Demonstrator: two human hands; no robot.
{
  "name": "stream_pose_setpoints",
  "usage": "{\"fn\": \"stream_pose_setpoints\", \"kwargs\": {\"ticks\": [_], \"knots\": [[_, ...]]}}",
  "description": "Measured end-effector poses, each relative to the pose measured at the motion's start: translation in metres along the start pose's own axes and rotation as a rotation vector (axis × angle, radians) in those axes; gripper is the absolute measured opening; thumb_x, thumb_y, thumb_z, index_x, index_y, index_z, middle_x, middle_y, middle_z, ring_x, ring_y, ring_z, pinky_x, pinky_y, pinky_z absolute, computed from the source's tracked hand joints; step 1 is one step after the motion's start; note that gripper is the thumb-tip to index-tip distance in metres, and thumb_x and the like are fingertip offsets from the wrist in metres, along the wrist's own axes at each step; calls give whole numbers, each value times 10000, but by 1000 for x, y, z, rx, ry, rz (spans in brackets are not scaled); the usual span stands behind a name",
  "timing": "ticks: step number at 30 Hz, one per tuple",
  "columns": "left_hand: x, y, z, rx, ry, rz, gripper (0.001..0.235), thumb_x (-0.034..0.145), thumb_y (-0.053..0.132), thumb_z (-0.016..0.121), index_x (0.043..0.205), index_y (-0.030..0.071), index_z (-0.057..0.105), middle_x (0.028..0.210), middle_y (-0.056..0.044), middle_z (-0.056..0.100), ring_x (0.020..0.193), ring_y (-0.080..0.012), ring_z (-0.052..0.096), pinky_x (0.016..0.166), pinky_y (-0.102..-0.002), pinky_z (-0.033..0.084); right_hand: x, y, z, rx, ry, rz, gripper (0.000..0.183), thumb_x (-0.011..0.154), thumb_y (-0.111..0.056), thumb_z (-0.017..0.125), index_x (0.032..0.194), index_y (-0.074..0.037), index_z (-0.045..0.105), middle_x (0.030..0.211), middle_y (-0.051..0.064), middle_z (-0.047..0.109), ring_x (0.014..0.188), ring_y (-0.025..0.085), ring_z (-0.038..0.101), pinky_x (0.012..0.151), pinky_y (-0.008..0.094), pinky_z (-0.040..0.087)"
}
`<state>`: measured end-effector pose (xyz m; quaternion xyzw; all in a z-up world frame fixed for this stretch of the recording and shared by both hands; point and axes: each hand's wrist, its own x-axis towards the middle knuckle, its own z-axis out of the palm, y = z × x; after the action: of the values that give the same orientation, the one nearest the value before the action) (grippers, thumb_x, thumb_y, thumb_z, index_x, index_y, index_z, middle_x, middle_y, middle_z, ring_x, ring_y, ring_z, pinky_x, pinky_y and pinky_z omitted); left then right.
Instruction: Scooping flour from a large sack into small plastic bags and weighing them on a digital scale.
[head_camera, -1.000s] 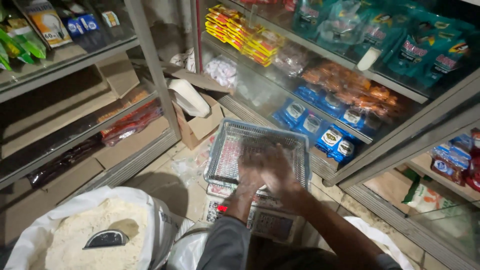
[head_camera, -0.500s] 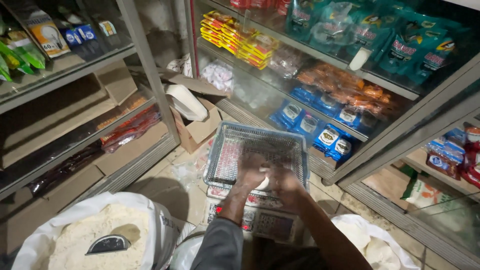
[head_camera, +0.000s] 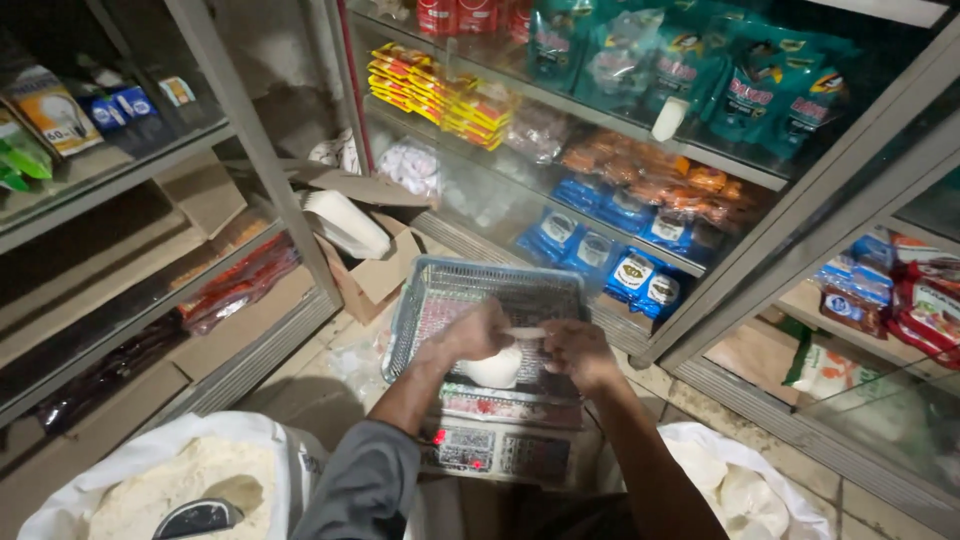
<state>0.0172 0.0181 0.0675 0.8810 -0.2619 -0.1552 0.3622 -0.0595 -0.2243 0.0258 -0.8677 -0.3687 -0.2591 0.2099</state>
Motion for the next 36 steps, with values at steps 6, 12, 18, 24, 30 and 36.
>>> {"fn": "stream_pose_setpoints", "kwargs": {"ticks": [6,12,18,24,30,36], "knots": [[23,22,-14,253,143,4,217,920,296,678,1120,320,757,1085,18,713,1089,-225,703,936,-394,547,39,-67,12,902,492,1301,269,912,-20,669,1171,12,737,970,276,706,827,464,748,576,624,659],[-26,118,-46,-307,475,612,265,884,13,619,839,249,730,920,16,659,920,-223,682,901,-346,532,73,-84,50,2066,1017,882,95,947,-144,609,857,-169,624,834,12,628,773,192,629,766,445,538],[-88,151,-120,-763,32,667,125,969,92,601,992,81,724,1141,-69,684,1059,-114,592,951,-267,516,104,-49,5,2529,887,-8,265,1057,-142,530,1294,-27,508,1204,69,549,1119,141,529,1067,285,438],[-71,105,-151,-565,15,747,201,1005,232,622,955,51,693,1206,-140,632,1208,-246,539,1135,-476,344,189,-109,-139,634,92,224,585,910,-664,549,1040,-170,835,867,9,704,812,168,660,752,356,541],[-31,60,-121,-461,333,628,107,943,155,685,933,73,754,1017,-99,677,1043,-230,652,997,-400,478,204,-79,-92,68,-13,210,137,836,-278,533,756,-231,634,770,-19,548,672,254,603,610,380,482],[-31,67,-64,-359,574,18,304,878,145,502,1036,120,761,977,-188,746,1052,-382,697,945,-488,515,162,-63,-24,-959,712,-136,154,921,-127,560,931,-38,686,870,147,589,753,316,602,691,456,493]]}}
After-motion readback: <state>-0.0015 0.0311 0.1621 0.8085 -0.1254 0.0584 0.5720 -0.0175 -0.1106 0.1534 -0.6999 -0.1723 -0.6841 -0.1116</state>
